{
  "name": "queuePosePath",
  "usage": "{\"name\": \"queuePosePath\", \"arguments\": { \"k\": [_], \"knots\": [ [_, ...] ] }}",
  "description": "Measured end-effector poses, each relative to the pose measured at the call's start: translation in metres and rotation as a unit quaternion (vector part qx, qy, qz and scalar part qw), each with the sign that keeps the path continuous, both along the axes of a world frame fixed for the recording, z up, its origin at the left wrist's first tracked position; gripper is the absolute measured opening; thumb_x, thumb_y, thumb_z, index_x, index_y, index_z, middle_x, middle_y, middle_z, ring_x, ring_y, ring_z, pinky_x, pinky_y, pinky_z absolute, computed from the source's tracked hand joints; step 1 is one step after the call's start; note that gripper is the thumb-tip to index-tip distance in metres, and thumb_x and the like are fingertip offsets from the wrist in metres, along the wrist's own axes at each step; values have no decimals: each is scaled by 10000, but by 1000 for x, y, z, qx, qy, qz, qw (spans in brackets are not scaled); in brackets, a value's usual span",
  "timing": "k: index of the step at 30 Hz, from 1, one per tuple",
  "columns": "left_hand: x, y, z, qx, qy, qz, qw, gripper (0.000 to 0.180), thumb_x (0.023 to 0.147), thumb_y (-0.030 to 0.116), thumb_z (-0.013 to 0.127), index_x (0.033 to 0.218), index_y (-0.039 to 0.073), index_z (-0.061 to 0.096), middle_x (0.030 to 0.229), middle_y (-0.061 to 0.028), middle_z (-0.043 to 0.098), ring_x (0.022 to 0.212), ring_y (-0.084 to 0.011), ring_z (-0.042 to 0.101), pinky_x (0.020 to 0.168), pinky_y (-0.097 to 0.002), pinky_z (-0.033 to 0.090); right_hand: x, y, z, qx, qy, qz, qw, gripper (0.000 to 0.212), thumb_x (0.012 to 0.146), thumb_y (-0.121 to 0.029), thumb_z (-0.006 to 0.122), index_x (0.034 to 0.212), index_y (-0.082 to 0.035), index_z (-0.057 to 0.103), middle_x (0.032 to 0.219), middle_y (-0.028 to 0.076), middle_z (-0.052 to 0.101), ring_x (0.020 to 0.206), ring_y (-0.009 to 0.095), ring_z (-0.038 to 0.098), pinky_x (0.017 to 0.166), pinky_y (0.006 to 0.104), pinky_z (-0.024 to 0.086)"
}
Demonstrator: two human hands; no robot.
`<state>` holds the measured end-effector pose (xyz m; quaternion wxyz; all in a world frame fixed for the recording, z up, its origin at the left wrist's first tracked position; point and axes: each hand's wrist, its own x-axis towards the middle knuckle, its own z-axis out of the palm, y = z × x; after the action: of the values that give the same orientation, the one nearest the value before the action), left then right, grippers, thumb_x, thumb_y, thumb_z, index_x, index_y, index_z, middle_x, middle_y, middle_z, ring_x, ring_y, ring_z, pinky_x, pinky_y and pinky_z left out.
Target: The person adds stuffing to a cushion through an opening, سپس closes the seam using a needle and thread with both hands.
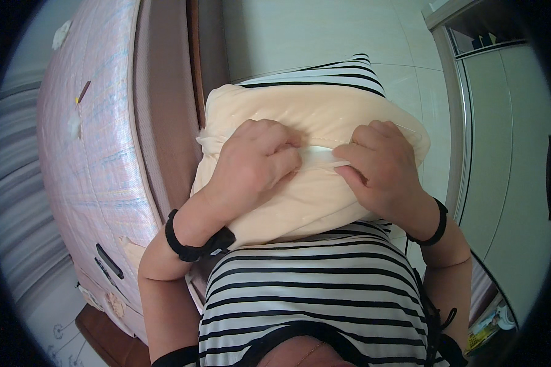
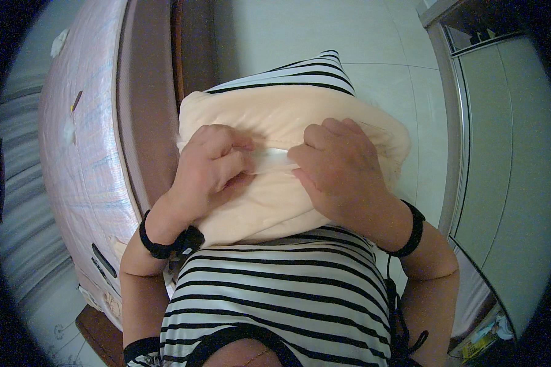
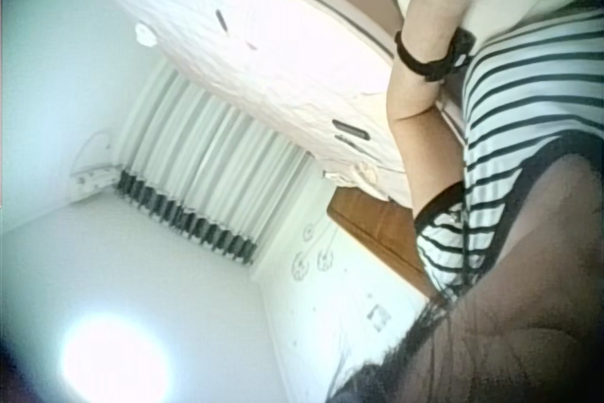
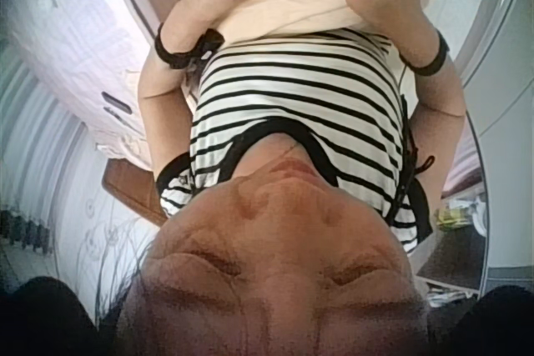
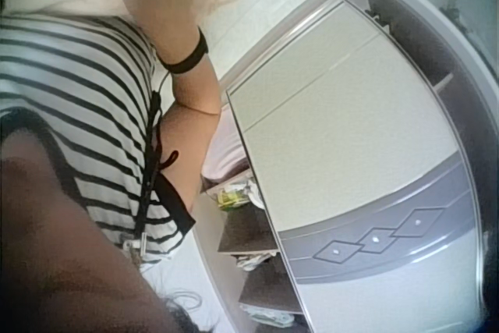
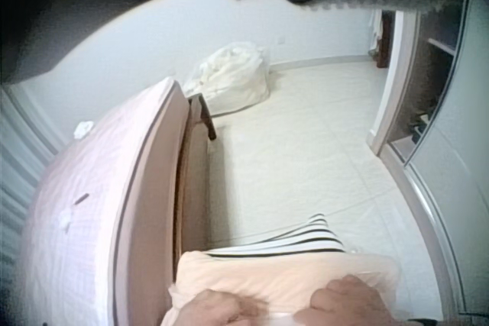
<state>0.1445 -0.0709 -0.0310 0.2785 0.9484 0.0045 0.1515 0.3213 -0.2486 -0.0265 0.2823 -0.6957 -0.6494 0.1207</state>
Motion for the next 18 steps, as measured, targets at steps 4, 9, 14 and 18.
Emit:
{"name": "queuePosePath", "arguments": {
  "k": [4, 9, 14, 18],
  "knots": [
    [-2, 2, -6, -35, -5, -43, 998, 249, 717, 43, 800, 857, 109, 604, 936, -47, 696, 851, -285, 655, 808, -427, 500, -1, 3, 0, 5, 40, 11, 999, 235, 704, -136, 782, 868, -79, 624, 838, 78, 538, 815, 294, 548, 731, 433, 435],
    [-6, 1, -7, -65, 23, -36, 997, 245, 749, 23, 790, 901, 122, 625, 916, -45, 687, 821, -268, 657, 765, -397, 508, -9, 13, 0, 29, 110, -9, 994, 218, 724, -109, 802, 842, -54, 627, 828, 94, 565, 773, 311, 560, 689, 421, 452],
    [3, 2, 11, -49, 86, 45, 994, 283, 793, 73, 817, 1013, 54, 640, 918, -85, 669, 828, -273, 653, 703, -369, 530, -5, 17, -4, -15, 107, -14, 994, 198, 765, -83, 792, 855, -40, 621, 824, 106, 607, 750, 311, 588, 662, 408, 466],
    [2, 10, -1, -160, 104, 80, 978, 267, 819, 154, 807, 1006, 40, 654, 851, -116, 630, 781, -316, 615, 694, -399, 503, -8, 19, -7, -61, 117, -76, 988, 174, 794, -82, 784, 882, -38, 640, 785, 109, 609, 708, 306, 598, 640, 412, 468]
  ]
}}
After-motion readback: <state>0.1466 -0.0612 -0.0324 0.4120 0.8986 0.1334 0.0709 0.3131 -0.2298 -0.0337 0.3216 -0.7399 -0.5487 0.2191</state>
